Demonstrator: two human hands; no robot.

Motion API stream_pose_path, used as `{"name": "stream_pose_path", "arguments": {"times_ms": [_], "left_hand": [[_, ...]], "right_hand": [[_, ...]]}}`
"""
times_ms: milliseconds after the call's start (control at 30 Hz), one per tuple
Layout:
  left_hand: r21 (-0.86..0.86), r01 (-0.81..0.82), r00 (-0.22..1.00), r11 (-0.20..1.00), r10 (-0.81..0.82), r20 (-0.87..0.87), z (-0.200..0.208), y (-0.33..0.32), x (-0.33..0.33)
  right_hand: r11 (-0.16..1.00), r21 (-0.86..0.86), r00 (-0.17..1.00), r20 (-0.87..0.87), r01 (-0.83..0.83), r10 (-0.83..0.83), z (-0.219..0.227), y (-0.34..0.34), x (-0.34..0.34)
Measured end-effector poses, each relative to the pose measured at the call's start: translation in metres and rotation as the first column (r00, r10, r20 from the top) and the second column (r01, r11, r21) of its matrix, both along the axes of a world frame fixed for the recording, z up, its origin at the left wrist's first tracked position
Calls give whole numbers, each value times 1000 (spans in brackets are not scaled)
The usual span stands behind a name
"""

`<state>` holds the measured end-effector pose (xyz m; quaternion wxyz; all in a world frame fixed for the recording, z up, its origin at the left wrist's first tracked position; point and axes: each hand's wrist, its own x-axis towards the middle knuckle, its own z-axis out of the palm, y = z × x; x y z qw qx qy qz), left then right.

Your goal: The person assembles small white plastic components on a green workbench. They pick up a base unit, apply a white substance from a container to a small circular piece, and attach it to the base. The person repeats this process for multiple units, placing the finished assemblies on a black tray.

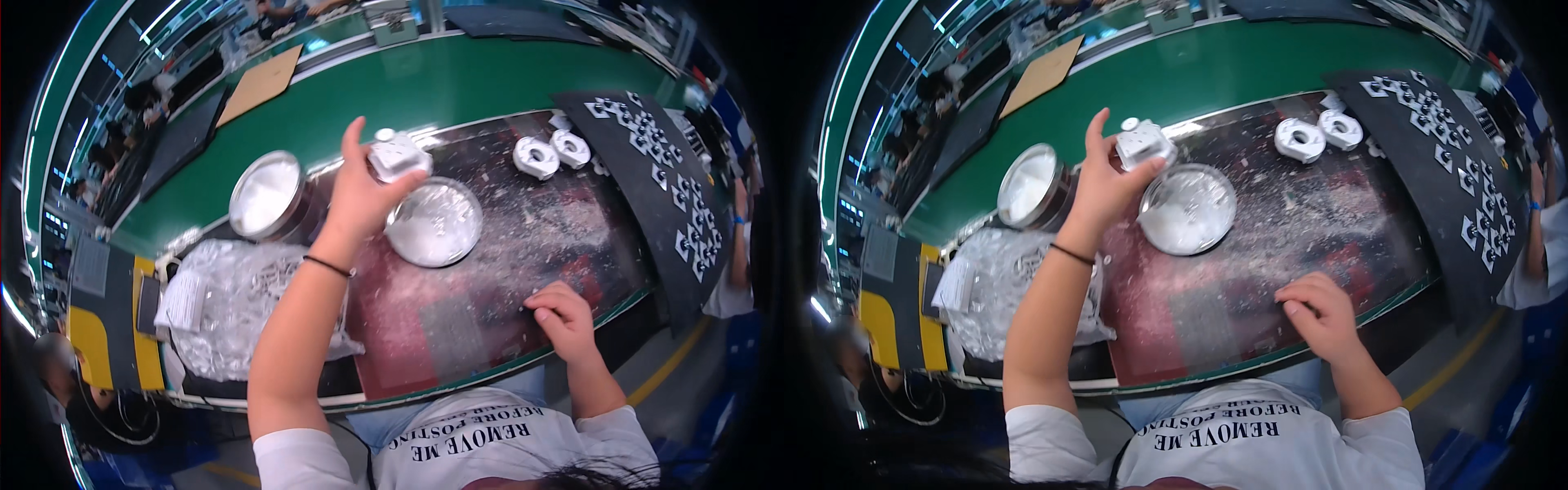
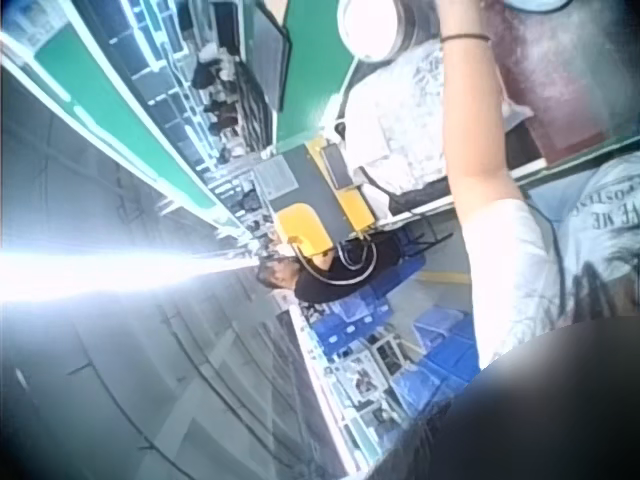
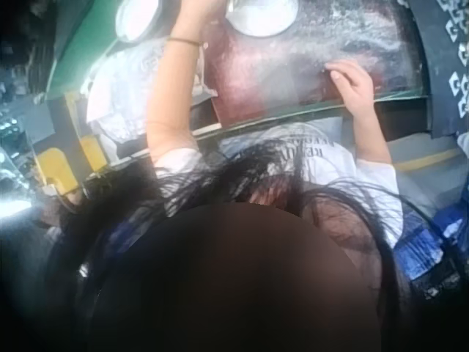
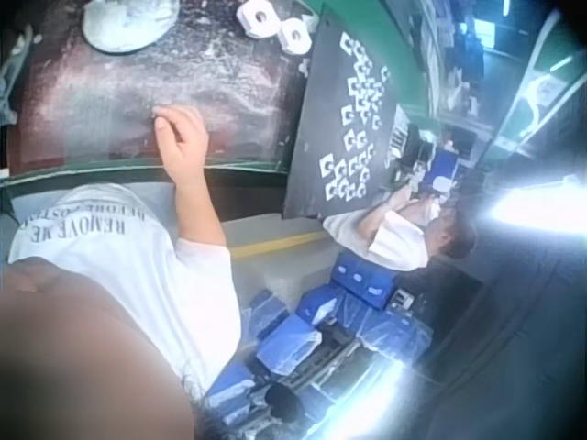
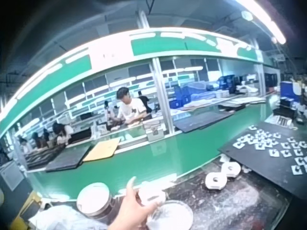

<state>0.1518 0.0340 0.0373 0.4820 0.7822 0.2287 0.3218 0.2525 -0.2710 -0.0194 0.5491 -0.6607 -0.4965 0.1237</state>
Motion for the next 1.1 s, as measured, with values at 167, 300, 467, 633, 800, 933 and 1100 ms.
{"name": "stream_pose_path", "arguments": {"times_ms": [167,300,467,633,800,933,1100], "left_hand": [[208,-230,957,951,260,-131,-20,69,63],[221,-276,931,935,317,-180,-48,101,94],[252,-297,913,921,351,-207,-66,121,102],[323,-288,892,902,376,-253,-51,113,87],[542,-206,927,815,339,-158,-24,89,60],[564,3,974,826,126,-189,13,9,31],[641,271,951,718,-97,-294,29,-67,-31]], "right_hand": [[993,-2,993,-32,-116,116,9,-3,8],[987,12,980,-121,-158,159,2,-7,16],[985,22,971,-164,-171,172,2,-9,15],[986,48,975,-151,-157,163,1,-10,15],[987,26,977,-143,-157,159,-2,-8,12],[990,42,987,-85,-132,135,-1,-7,11],[990,8,958,-250,-139,137,-1,-13,11]]}}
